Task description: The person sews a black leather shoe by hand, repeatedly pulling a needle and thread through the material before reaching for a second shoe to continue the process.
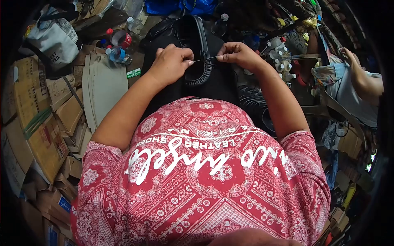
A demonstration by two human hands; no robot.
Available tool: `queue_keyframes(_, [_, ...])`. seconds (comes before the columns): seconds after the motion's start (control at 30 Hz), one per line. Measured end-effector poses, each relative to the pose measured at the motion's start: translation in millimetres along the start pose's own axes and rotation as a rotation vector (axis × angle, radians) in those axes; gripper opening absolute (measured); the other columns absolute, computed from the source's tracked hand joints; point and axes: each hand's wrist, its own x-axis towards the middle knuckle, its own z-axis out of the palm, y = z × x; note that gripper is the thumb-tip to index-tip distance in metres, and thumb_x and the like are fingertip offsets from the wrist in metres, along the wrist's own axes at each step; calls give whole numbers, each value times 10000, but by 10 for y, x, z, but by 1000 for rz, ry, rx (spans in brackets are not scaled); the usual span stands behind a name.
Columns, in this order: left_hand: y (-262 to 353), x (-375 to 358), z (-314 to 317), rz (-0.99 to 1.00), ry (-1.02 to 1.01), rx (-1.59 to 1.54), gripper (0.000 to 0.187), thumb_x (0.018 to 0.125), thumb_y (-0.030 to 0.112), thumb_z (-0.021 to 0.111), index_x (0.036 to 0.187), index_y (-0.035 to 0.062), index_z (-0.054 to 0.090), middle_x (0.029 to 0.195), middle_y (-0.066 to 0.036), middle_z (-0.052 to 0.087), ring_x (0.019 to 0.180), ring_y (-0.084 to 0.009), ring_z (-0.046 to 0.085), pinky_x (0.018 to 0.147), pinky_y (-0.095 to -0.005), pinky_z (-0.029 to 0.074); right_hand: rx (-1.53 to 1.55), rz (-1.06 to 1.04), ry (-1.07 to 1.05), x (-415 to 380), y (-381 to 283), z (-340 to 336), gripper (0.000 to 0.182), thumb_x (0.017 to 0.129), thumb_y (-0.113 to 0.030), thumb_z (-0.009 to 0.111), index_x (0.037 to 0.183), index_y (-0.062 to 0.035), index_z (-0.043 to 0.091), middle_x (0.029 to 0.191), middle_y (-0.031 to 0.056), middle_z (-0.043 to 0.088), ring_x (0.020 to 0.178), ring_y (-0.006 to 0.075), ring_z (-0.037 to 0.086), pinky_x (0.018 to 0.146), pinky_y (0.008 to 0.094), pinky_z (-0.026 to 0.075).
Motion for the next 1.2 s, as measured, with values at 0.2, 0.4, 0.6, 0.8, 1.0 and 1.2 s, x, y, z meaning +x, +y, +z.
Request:
queue_keyframes(0.2, [0, 80, 130, -19, -20, -148, 122, 832, 134, 597, 928, 71, 639, 760, -99, 650, 801, -272, 594, 744, -394, 449, -227, -158, 180, -130, 117, 85, 165, 794, -167, 747, 889, -47, 685, 892, -4, 546, 830, 85, 545, 733, 234, 453])
queue_keyframes(0.4, [93, 119, 111, -46, -78, -112, 152, 860, 184, 566, 953, 95, 647, 838, -106, 662, 883, -284, 607, 822, -432, 422, -159, -21, 246, -238, 136, 136, 131, 800, -100, 735, 884, -22, 671, 930, -5, 496, 880, 81, 528, 789, 222, 456])
queue_keyframes(0.6, [66, 118, 137, 21, -35, -42, 147, 850, 181, 583, 948, 95, 651, 841, -98, 653, 847, -282, 600, 798, -404, 419, -118, -115, 199, -273, 123, 74, 151, 790, -131, 735, 846, -12, 660, 886, 1, 512, 802, 88, 541, 725, 235, 444])
queue_keyframes(0.8, [162, 112, 104, 97, -12, 115, 122, 851, 183, 584, 929, 125, 657, 836, -59, 656, 851, -256, 581, 810, -413, 357, -604, -266, 356, -88, -108, -187, 157, 801, -201, 690, 880, -73, 648, 935, 68, 557, 858, 198, 592, 743, 344, 478])
queue_keyframes(1.0, [115, 79, 134, 168, 98, 194, 80, 848, 169, 588, 890, 120, 635, 812, -56, 643, 848, -237, 555, 791, -410, 336, -1170, -479, 413, -148, -359, -57, 191, 798, -287, 650, 924, -144, 662, 1012, 57, 593, 980, 280, 561, 883, 448, 380])
queue_keyframes(1.2, [57, 76, 177, 252, 114, 246, 86, 837, 149, 578, 913, 127, 609, 787, -43, 621, 849, -235, 548, 793, -410, 336, -1482, -447, 66, -59, -415, 235, 108, 853, -233, 554, 917, -183, 625, 784, 10, 642, 906, 219, 600, 847, 392, 378])
